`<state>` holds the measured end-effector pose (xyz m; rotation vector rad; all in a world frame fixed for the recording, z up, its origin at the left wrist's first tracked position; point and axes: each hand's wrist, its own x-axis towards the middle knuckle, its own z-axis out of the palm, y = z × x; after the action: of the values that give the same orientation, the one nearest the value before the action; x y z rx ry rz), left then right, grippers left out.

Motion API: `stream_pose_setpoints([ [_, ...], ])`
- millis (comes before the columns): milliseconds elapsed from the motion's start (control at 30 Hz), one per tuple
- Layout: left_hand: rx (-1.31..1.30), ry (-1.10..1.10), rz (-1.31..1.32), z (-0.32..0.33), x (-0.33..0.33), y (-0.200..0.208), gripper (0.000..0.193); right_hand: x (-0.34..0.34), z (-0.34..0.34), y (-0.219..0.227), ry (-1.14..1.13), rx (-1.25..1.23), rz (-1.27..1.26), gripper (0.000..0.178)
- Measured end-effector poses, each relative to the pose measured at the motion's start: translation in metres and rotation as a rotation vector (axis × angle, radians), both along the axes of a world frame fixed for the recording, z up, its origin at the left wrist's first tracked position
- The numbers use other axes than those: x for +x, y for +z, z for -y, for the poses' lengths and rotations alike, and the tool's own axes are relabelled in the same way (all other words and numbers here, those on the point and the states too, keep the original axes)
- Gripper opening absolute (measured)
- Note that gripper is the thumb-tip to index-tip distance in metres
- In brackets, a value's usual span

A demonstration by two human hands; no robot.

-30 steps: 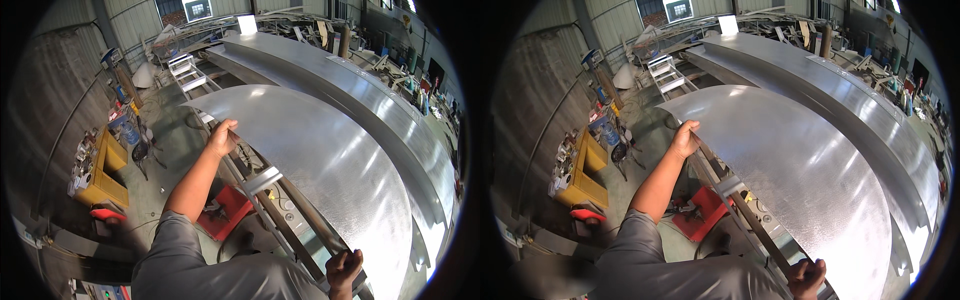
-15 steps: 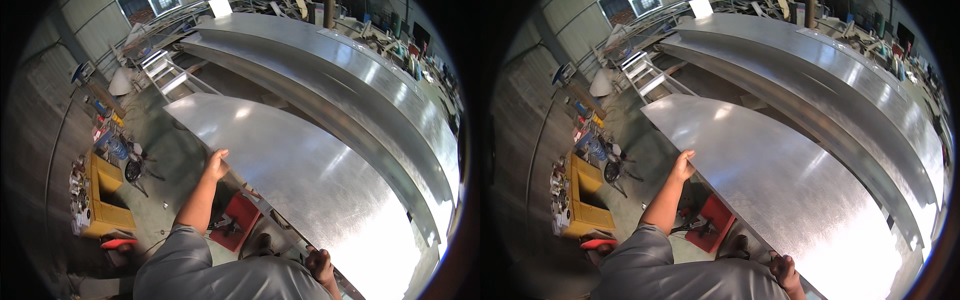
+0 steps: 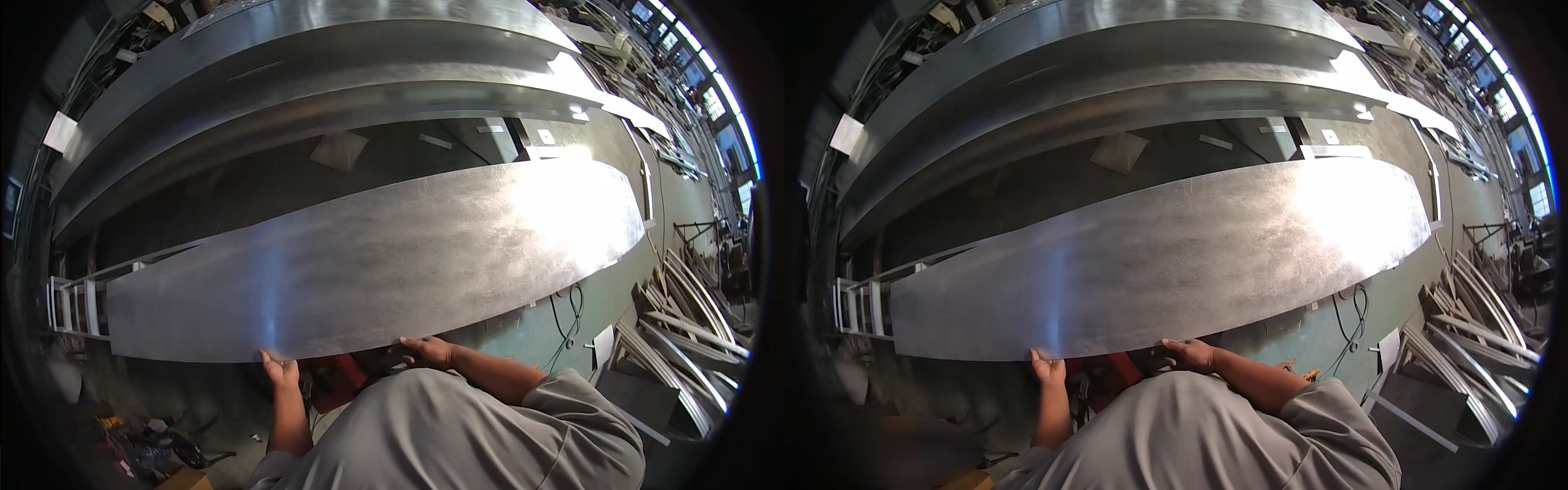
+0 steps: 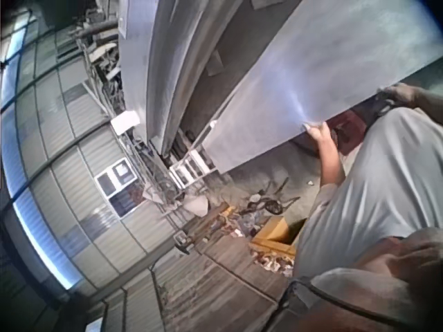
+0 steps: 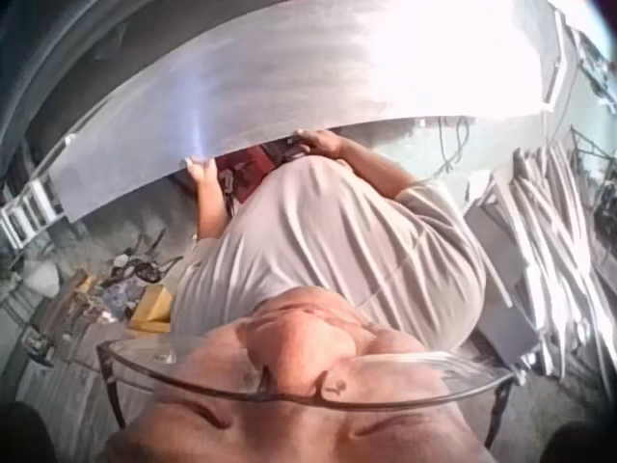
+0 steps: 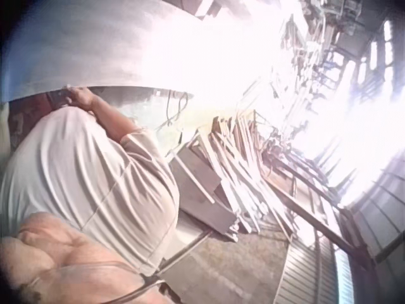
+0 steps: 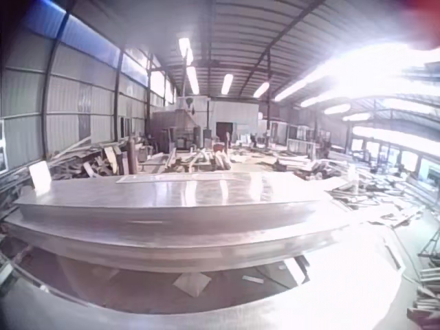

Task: The person welds joints on a large curved metal frame using a handheld welding torch, then picks up a flat metal sheet and positions it against the frame. The person moves around the workshop to access different parts of the frame and handles the welding tool and metal components throughout.

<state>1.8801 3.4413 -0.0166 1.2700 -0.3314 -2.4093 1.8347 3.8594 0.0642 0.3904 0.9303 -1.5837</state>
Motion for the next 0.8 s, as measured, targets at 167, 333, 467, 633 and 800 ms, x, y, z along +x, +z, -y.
stream_pose_setpoints([
  [167,-0.015,-0.110,0.172,-0.017,-0.011,-0.017,0.047,-0.037,-0.057,0.072,0.586,0.316,-0.491,0.056],
  [333,-0.009,-0.081,0.307,-0.016,0.004,-0.068,0.047,-0.170,-0.117,0.118,0.142,0.708,-1.113,0.044],
  [467,-0.005,-0.033,0.291,-0.025,0.010,-0.093,0.034,-0.275,-0.175,0.073,0.164,1.179,-1.590,0.032],
  [633,-0.045,-0.011,0.418,-0.039,-0.011,-0.088,0.038,-0.349,-0.236,0.012,0.638,1.501,-1.605,0.062],
  [800,-0.229,-0.073,0.565,-0.040,0.018,-0.115,0.046,-0.373,-0.217,0.010,0.848,1.292,-1.566,0.054],
])
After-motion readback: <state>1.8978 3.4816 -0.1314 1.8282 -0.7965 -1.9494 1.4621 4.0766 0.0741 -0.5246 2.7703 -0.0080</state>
